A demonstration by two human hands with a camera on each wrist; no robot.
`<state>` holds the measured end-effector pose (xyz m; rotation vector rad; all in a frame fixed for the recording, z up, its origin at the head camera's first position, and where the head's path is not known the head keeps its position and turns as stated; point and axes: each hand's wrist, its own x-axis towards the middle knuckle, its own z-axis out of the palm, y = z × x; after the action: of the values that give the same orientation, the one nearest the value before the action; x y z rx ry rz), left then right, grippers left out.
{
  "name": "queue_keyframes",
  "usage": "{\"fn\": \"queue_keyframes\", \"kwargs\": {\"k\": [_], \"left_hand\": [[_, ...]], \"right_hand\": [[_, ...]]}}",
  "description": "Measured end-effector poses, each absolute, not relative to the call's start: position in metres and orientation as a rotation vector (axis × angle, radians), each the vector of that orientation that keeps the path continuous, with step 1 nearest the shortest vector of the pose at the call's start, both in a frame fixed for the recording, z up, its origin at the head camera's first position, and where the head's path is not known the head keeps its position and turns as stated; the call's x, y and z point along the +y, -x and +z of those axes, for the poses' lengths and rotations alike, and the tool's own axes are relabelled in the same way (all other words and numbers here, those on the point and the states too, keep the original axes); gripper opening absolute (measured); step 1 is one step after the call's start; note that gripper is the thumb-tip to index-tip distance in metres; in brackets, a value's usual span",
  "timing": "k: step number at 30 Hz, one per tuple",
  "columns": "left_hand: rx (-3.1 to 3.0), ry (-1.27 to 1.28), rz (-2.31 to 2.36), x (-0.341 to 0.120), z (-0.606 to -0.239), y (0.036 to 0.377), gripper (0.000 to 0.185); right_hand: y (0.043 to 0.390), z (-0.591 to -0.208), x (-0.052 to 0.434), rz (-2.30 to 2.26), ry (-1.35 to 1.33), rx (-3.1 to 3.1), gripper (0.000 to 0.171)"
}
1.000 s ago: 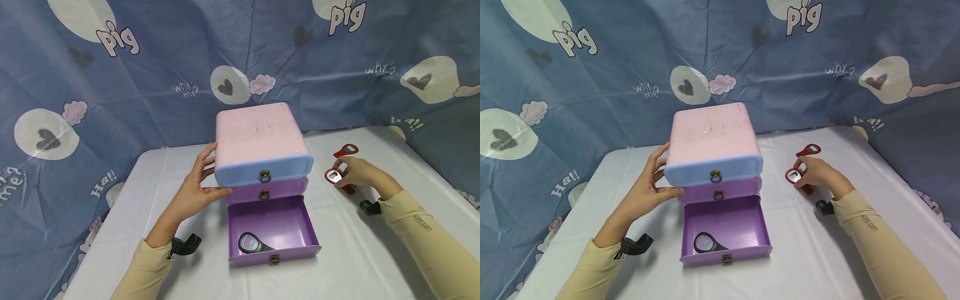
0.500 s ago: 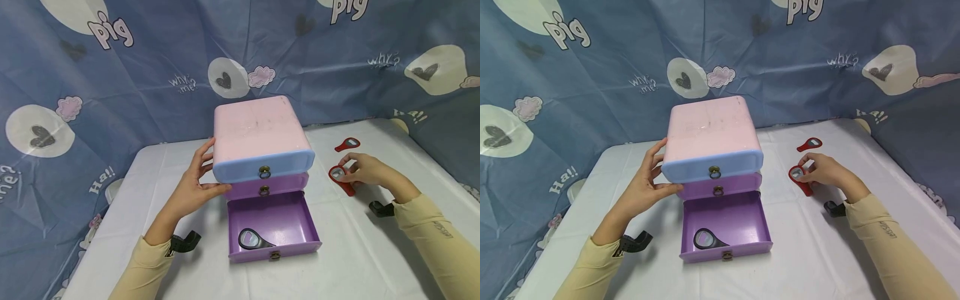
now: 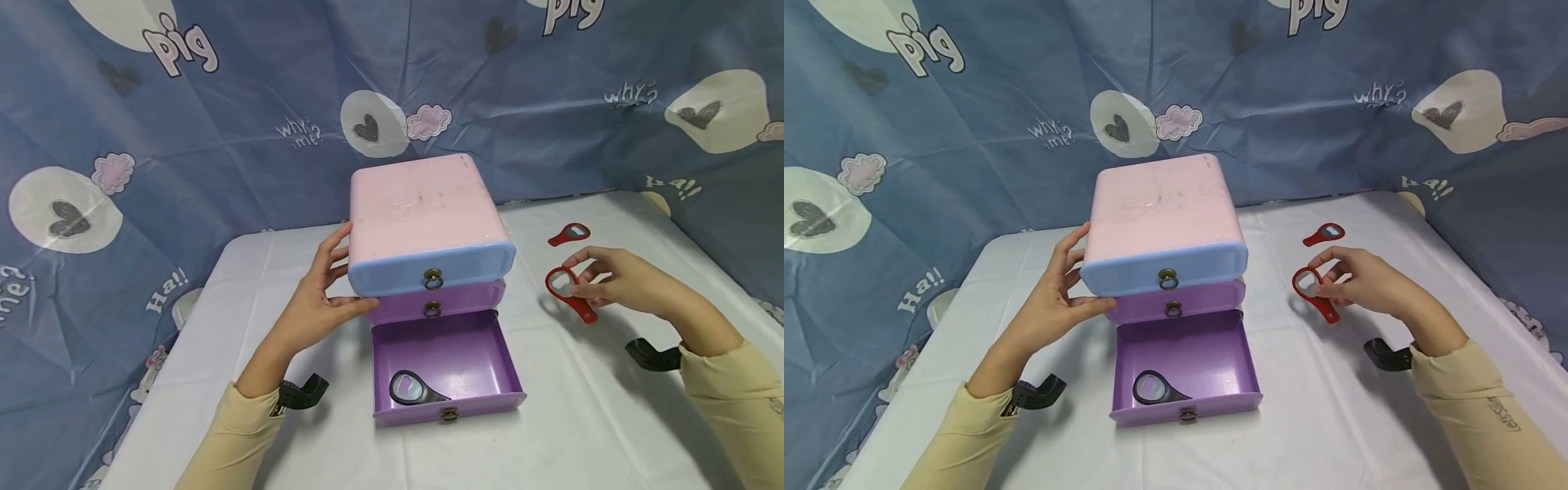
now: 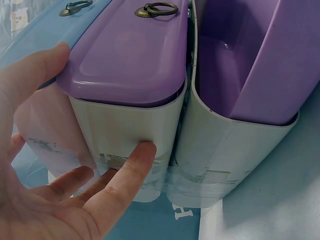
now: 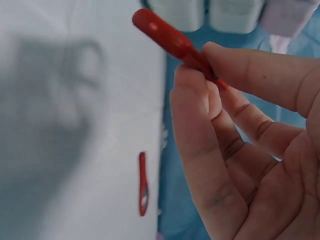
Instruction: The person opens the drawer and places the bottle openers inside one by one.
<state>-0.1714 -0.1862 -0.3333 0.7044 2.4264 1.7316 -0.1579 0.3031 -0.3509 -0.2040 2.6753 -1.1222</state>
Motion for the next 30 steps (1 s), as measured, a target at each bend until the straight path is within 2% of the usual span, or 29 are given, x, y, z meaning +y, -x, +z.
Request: {"fn": "queue_keyframes", "kwargs": {"k": [10, 19, 30], "left_hand": [[2.430, -0.725, 1.721, -0.187, -0.336, 0.172, 0.118], [2.409, -0.753, 1.731, -0.186, -0.334, 0.173, 0.117], [2.428, -0.743, 1.725, -0.187, -0.335, 0.173, 0.118]], "right_hand": [[0.133, -0.326, 0.284, -1.171, 0.326, 2.701, 0.038], [0.115, -0.309, 0.256, -1.071, 0.547, 2.785, 0.036], [0.106, -0.298, 0.225, -1.063, 0.741, 2.778, 0.034]]}}
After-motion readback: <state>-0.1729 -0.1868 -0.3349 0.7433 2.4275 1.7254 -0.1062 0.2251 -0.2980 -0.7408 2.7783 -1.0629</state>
